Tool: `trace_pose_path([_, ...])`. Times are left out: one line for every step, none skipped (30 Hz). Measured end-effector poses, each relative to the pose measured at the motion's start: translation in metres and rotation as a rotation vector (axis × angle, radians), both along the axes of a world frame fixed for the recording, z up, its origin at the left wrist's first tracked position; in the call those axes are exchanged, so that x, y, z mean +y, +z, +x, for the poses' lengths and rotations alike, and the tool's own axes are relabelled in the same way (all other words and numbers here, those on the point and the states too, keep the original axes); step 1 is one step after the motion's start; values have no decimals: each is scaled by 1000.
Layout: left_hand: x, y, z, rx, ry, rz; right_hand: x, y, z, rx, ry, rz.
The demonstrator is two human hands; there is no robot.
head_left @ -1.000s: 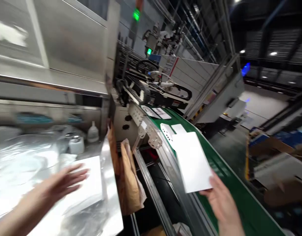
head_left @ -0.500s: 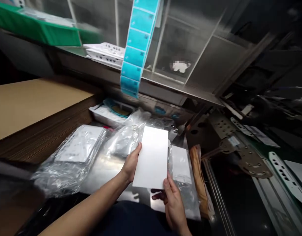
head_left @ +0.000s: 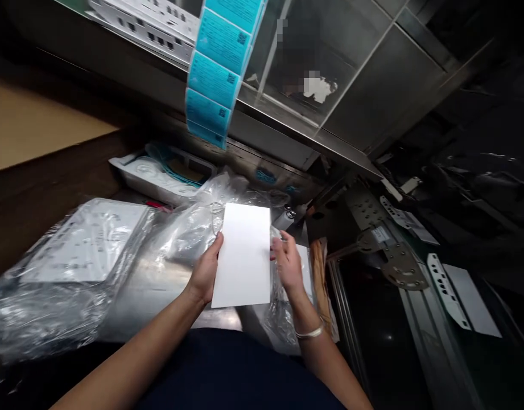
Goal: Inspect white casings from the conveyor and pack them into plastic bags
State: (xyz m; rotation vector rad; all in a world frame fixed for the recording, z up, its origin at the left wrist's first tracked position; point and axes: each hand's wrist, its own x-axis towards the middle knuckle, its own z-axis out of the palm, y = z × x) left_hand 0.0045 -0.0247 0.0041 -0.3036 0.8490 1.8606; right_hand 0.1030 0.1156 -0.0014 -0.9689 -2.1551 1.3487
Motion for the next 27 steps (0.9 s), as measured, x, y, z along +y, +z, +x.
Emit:
trace_pose_path([4,-1,3,16,6,-22,7,3,-10,-58,38,102])
trace_pose_path([7,-1,5,28,10,-41,14,4,-18,-104,68,199])
trace_pose_path([9,-2,7,32,13,-53,22,3,-24,-127,77,277])
trace_pose_path([10,-2,8,28,12,-56,32,0,-28,-129,61,326])
trace_pose_path([10,-2,9,16,11,-57,44,-4,-30,-124,20,349])
trace_pose_path([10,-2,8,3,10,-57,58,-9,-30,-121,-42,357])
trace_pose_path([8,-2,8,-10,11,-60,73,-15,-29,-116,-112,356])
trace_pose_path([7,-2,7,-21,18,-67,88,-21,-29,-104,-171,346])
trace_pose_path([7,-3,5,-33,25,-75,100,-25,-29,-76,-212,327])
trace_pose_path([7,-5,4,-47,28,-81,109,-27,-30,-33,-226,292])
trace_pose_path([8,-6,3,-61,26,-81,113,-28,-32,22,-216,233])
trace_pose_path([9,-8,3,-71,21,-77,112,-26,-35,73,-181,154])
trace_pose_path([11,-8,2,-76,17,-73,107,-22,-39,103,-121,72])
trace_pose_path([13,-9,3,-75,18,-68,98,-18,-42,102,-45,11])
trace_pose_path([16,-8,3,-71,27,-61,88,-13,-46,79,41,-20])
trace_pose_path([18,-6,4,-67,41,-54,77,-9,-48,51,118,-15])
trace_pose_path([19,-4,6,-63,57,-50,68,-7,-50,30,174,13])
trace_pose_path([20,-2,7,-57,71,-49,61,-7,-50,20,195,52])
trace_pose_path([20,0,9,-46,83,-55,58,-9,-49,23,177,87])
trace_pose_path([20,2,10,-33,91,-67,57,-13,-46,34,135,106])
trace_pose_path([19,3,10,-23,94,-82,59,-19,-43,48,85,109])
trace_pose_path([17,3,11,-14,96,-96,64,-26,-39,61,33,108])
trace_pose_path([16,2,11,-6,98,-106,71,-32,-34,70,-17,110])
trace_pose_path([14,1,10,-1,103,-114,79,-38,-28,80,-72,120])
trace_pose_path([12,0,9,1,106,-120,88,-43,-21,90,-130,133])
trace_pose_path([10,-2,8,4,108,-120,99,-46,-12,100,-194,146])
trace_pose_path([9,-3,6,9,110,-116,110,-48,-1,107,-268,165])
